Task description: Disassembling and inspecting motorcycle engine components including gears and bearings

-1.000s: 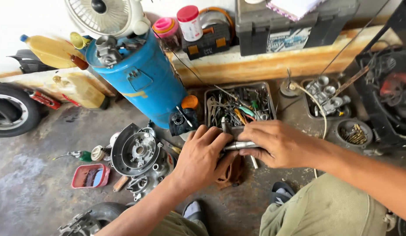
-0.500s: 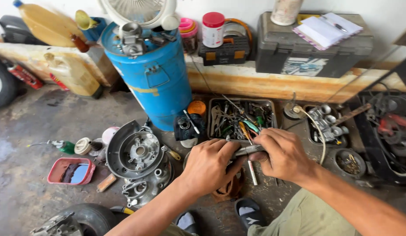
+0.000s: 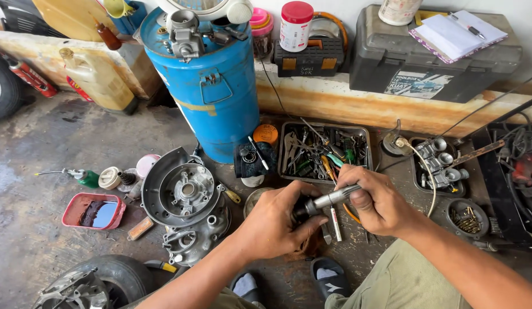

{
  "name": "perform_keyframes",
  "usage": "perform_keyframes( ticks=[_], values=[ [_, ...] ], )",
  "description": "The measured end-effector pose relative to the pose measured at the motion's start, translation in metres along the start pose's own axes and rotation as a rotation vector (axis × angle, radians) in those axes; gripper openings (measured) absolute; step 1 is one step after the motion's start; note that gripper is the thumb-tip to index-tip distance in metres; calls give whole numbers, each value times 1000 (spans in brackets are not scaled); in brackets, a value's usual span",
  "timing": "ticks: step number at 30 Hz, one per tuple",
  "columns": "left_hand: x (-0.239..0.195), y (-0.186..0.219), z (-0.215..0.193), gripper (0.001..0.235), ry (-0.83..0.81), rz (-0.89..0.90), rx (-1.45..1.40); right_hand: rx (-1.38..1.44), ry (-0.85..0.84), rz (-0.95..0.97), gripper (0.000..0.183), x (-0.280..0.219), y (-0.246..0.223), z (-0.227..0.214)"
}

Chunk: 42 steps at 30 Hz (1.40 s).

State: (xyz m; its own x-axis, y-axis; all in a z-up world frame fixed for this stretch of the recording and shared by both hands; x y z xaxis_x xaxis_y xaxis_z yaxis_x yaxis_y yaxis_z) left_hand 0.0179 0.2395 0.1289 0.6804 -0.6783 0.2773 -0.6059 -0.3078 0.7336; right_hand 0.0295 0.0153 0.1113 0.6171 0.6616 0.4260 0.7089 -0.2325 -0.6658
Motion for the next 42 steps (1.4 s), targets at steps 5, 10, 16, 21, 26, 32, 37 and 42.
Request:
perform_keyframes(
  ticks=[5,10,16,21,26,32,37,42],
  values=[
    [2,-1,-3,37,-1,-2,-124,14,32,33,32,0,1,0],
    [3,-7,-3,35,-36,29,-213,41,36,-18,34,1,1,1],
    [4,-9,-3,32,-79,-53,-261,76,44,8,49,-2,8,0],
    [4,-17,1,30,-140,-122,-412,55,57,15,31,0,2,-3],
    [4,-20,0,29,-132,-123,-395,5,43,54,36,1,0,-3],
    [5,-15,-1,29,-134,-135,-381,64,57,57,42,-3,4,-1],
    [4,-15,0,29,-118,-133,-377,82,48,55,45,-2,5,0],
    [4,-13,0,27,-115,-127,-406,110,48,55,45,-1,5,1]
  ],
)
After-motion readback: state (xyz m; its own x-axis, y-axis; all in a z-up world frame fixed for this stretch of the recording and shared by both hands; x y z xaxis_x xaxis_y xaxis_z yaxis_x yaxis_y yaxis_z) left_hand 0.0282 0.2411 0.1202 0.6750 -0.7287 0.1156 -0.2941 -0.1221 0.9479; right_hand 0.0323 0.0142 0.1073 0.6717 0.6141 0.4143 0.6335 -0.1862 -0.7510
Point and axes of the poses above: each hand's wrist, its own x-axis towards the middle knuckle, its own z-axis out of the palm, y = z × x, the point moved 2 cm from there along x, towards the middle knuckle, and after that the axes turned 12 degrees about -y, right-handed, at the moved point
